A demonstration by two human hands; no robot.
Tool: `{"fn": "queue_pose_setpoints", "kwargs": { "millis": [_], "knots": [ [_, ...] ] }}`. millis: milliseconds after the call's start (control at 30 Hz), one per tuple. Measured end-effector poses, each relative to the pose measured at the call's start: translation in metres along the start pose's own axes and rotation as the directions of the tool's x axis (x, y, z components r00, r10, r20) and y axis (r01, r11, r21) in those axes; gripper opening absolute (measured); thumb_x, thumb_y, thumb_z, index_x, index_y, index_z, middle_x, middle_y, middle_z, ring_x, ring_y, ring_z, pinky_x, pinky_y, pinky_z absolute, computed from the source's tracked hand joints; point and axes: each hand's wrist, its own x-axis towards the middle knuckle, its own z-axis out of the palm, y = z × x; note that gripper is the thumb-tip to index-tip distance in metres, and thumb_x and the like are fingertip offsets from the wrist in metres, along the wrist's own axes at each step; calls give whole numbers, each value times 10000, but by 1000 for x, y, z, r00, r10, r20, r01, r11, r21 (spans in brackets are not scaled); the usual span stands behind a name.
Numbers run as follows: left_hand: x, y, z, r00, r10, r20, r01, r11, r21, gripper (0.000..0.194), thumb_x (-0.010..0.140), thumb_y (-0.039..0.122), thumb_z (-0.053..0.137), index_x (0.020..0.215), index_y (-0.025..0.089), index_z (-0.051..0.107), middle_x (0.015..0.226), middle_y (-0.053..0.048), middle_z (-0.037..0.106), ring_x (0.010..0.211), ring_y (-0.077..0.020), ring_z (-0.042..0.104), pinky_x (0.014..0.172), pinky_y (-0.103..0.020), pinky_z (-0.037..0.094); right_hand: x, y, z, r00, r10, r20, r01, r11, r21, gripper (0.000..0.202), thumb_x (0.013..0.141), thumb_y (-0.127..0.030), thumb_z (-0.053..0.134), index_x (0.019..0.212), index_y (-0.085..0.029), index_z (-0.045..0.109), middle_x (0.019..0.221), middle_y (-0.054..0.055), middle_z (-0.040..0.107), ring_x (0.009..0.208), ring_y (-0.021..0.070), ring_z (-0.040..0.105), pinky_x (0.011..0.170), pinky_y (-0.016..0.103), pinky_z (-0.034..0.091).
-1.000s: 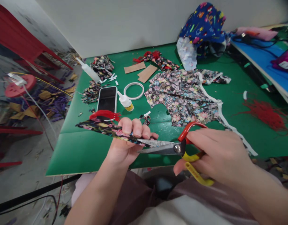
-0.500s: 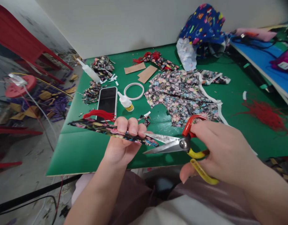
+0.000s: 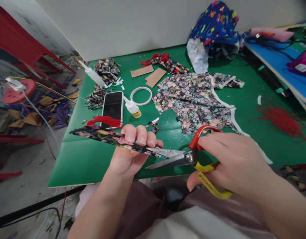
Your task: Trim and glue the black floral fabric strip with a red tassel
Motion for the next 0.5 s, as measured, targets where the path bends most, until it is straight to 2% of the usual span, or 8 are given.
{"fn": "queue_pose_setpoints", "kwargs": {
  "millis": [233, 500],
  "knots": [
    [-1, 0, 1, 1000, -3, -3, 3, 1000, 18, 167, 689, 150, 761, 615, 231, 635, 642, 97, 660, 634, -78, 641, 696, -264, 584, 2, -1, -3, 1000, -18, -3, 18, 999, 38, 419, 726, -598, 567, 609, -210, 460, 512, -55, 401, 457, 106, 396, 481, 251, 241],
    [-1, 0, 1, 1000, -9, -28, 9, 1000, 14, 195, 652, 141, 785, 603, 241, 626, 632, 99, 642, 630, -84, 637, 692, -275, 588, 2, -1, 0, 1000, -1, -16, 1, 1000, 4, 412, 725, -590, 570, 604, -206, 481, 512, -45, 431, 464, 116, 425, 485, 257, 256]
  ]
}}
